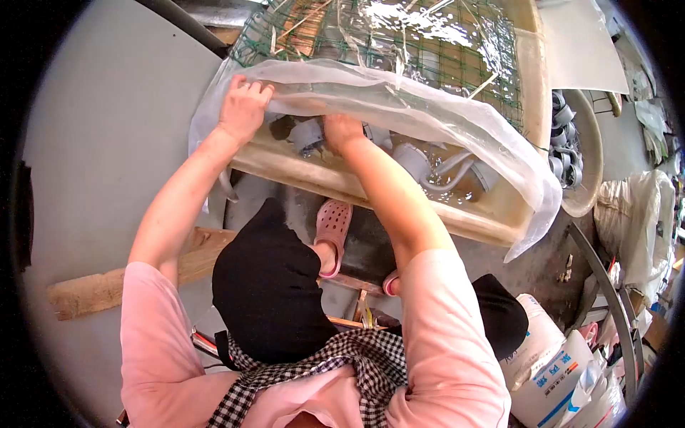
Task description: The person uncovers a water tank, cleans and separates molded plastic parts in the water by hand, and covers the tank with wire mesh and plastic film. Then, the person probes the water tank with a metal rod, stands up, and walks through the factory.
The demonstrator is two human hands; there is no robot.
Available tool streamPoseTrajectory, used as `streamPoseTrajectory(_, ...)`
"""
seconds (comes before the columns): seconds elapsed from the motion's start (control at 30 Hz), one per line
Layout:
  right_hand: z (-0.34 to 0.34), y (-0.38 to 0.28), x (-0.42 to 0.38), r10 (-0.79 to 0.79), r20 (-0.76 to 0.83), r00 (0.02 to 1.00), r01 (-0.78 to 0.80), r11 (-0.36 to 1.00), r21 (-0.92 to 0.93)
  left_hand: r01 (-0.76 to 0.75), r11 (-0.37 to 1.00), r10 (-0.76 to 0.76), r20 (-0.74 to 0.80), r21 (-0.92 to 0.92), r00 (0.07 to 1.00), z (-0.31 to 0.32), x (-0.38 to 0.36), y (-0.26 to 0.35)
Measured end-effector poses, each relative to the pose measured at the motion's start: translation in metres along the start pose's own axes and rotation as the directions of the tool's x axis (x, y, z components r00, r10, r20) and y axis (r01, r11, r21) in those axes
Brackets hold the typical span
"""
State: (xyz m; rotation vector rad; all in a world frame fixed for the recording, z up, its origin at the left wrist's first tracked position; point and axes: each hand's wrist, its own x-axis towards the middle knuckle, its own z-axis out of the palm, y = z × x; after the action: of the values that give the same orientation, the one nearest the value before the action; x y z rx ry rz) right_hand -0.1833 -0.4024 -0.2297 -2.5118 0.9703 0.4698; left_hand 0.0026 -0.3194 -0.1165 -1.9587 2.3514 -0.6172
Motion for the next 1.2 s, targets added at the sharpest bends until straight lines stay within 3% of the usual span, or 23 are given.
streamPoseTrajectory(0.07,0.014,0.003,0.009,-0.015,-0.249,0.968,0.04,0.995,0.093,0.03,0.999,-0.03,-0.018,-0.027,0.999,0.0,0.0,-0.002)
streamPoseTrajectory(0.2,-0.011,-0.005,-0.004,-0.047,-0.244,0.969,0.061,0.997,0.052,0.062,0.995,-0.065,-0.039,-0.081,0.997,-0.006,0.001,-0.004)
streamPoseTrajectory(0.27,-0.042,-0.003,-0.014,-0.065,0.199,0.978,0.046,0.994,0.099,0.076,0.992,-0.08,-0.032,-0.1,0.996,-0.006,0.0,-0.004)
streamPoseTrajectory(0.47,-0.03,0.022,-0.019,-0.113,0.042,0.993,0.093,0.941,0.325,0.102,0.99,-0.101,0.009,-0.098,0.995,-0.004,0.001,-0.001)
streamPoseTrajectory(0.6,-0.05,0.013,-0.048,-0.02,0.131,0.991,-0.028,0.935,0.353,0.111,0.991,-0.111,0.011,-0.08,0.994,0.0,0.001,0.001)
streamPoseTrajectory(0.67,-0.055,0.018,-0.065,-0.123,-0.08,0.989,0.144,0.916,0.374,0.116,0.99,-0.115,0.012,-0.081,0.993,0.0,0.003,0.002)
streamPoseTrajectory(0.7,-0.06,0.022,-0.068,-0.119,-0.083,0.989,0.141,0.918,0.37,0.139,0.986,-0.137,0.024,-0.09,0.99,0.0,0.004,0.003)
streamPoseTrajectory(0.77,-0.069,0.035,-0.074,0.029,0.065,0.997,-0.055,0.89,0.453,0.162,0.982,-0.159,0.034,-0.099,0.987,0.001,0.004,0.005)
streamPoseTrajectory(0.9,-0.082,0.059,-0.093,-0.02,0.068,0.997,-0.017,0.864,0.503,0.182,0.979,-0.174,0.092,-0.088,0.98,-0.001,0.006,0.008)
streamPoseTrajectory(1.0,-0.097,0.072,-0.115,-0.029,0.118,0.993,-0.054,0.766,0.64,0.205,0.975,-0.192,0.14,-0.089,0.971,-0.002,0.008,0.011)
streamPoseTrajectory(1.07,-0.112,0.079,-0.131,0.002,0.262,0.965,-0.187,0.705,0.684,0.228,0.969,-0.209,0.173,-0.096,0.962,-0.002,0.01,0.014)
streamPoseTrajectory(1.2,-0.13,0.092,-0.163,0.043,0.177,0.983,-0.159,0.677,0.719,0.239,0.969,-0.22,0.23,-0.059,0.948,0.004,0.012,0.019)
